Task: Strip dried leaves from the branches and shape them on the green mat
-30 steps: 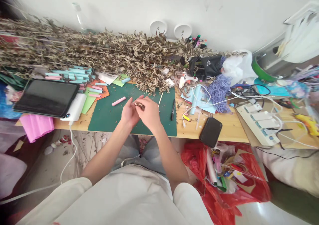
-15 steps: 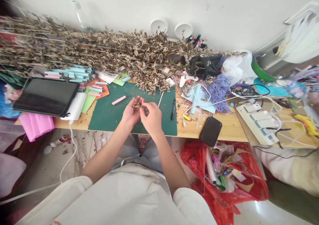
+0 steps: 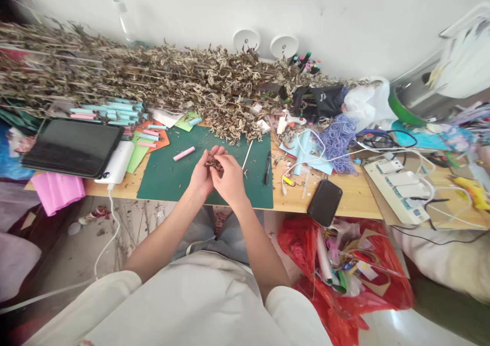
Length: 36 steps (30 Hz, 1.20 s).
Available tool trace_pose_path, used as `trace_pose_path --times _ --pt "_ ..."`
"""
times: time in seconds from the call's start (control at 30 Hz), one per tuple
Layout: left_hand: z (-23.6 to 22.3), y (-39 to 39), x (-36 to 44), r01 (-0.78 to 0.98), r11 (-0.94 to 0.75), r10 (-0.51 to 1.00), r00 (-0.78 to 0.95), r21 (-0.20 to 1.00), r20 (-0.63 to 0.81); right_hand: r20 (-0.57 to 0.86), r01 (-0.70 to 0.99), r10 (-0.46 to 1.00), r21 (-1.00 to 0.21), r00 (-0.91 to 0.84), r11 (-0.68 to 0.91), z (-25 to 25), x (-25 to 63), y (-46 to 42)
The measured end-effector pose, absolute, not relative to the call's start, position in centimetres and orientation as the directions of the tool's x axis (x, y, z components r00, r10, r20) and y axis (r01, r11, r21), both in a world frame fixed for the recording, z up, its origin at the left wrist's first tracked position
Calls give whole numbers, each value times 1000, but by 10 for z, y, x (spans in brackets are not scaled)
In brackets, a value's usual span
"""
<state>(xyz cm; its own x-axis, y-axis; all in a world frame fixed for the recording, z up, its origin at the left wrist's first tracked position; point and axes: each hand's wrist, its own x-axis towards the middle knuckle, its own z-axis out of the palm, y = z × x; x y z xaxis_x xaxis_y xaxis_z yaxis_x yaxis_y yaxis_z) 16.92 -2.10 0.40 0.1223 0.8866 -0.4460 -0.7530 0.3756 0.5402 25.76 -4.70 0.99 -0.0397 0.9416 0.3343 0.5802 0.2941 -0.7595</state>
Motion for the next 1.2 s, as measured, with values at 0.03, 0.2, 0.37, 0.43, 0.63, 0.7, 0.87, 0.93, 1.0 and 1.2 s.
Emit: trace_pose_path --times 0.03,0.2,0.37,0.43,0.63,0.7,0.87,0.93,1.0,1.2 --pt "5 -21 169 -772 373 887 133 516 -442 330 566 942 -767 -59 304 9 259 -47" --pt "12 -26 171 -808 395 885 208 436 -416 345 590 938 -752 -28 294 8 263 -43" --pt "16 -28 173 -816 376 895 196 440 -400 370 584 927 -739 -64 336 12 262 -41" --pt "16 -28 173 -819 376 893 195 433 -405 381 570 920 -738 -89 361 13 261 -41" --pt "15 -27 176 -821 401 868 199 407 -455 369 570 928 -751 -55 333 10 261 -41" --pt "15 -28 177 -816 414 864 214 404 -455 364 574 930 -753 -44 322 10 261 -41" --pt "15 -28 177 -793 438 866 246 424 -434 356 579 933 -752 -47 316 12 264 -41" --pt "15 -28 175 -788 431 869 232 439 -438 350 589 936 -749 -39 304 13 266 -40" --pt "14 -27 172 -777 410 878 193 478 -438 343 592 939 -751 -26 291 14 270 -38" --pt "6 -22 158 -720 329 911 71 612 -406 306 528 952 -810 10 254 13 278 -34"
